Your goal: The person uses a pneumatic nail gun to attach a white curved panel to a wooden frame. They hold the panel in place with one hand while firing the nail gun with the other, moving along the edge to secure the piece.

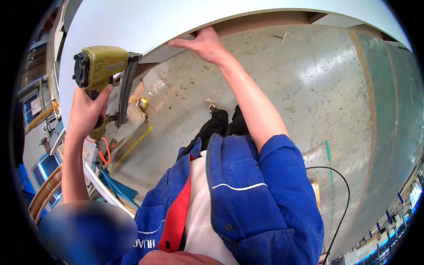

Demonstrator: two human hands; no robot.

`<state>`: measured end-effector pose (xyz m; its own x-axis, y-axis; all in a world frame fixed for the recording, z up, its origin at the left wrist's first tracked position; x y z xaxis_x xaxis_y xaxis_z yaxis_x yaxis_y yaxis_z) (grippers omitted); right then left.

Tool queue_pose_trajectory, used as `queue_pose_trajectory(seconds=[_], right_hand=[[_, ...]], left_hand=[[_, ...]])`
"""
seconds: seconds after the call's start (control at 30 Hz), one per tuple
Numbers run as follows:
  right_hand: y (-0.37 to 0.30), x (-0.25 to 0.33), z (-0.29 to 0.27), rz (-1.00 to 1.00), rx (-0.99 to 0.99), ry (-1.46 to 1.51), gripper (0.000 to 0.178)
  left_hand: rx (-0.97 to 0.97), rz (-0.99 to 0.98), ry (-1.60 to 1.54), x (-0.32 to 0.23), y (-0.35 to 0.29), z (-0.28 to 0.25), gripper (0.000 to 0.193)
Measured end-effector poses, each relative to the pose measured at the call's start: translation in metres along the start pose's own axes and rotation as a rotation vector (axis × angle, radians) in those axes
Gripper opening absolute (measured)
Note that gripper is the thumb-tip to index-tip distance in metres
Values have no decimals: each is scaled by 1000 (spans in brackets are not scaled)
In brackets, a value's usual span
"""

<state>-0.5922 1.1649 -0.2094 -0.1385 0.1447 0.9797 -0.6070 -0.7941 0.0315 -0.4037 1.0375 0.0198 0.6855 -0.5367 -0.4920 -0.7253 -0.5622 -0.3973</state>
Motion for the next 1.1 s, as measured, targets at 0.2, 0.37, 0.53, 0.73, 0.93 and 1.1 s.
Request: queue_pose_trajectory(seconds=[0.2,0.37,0.53,0.73,0.93,1.1], right_hand=[[7,6,3,34,-8,-20,48],[11,-3,-2,103,20,-36,71],[7,15,-7,92,3,-92,71],[11,-12,13,22,36,-8,80],[9,-5,-19,244,15,-167,70],[9,-4,-26,14,104,-354,50]], left_hand=[[-32,-128,139,-3,-12,1,27],[-231,-28,-256,25,-55,25,23],[-222,-95,-230,74,-104,90,19],[-65,-418,-188,139,-175,177,32],[4,-560,-265,227,-169,283,41],[-35,-427,-218,379,-140,435,47]])
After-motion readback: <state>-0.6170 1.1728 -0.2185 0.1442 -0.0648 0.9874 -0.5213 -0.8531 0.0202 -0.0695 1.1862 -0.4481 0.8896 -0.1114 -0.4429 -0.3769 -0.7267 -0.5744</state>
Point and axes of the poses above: each hand's wrist, its own y-axis towards the middle knuckle, its own z-axis out of the palm, x = y × z, the point moved 2 cm from there along y, towards the middle knuckle, and after that the axes turned 3 degrees about z, right-handed, at the moved point
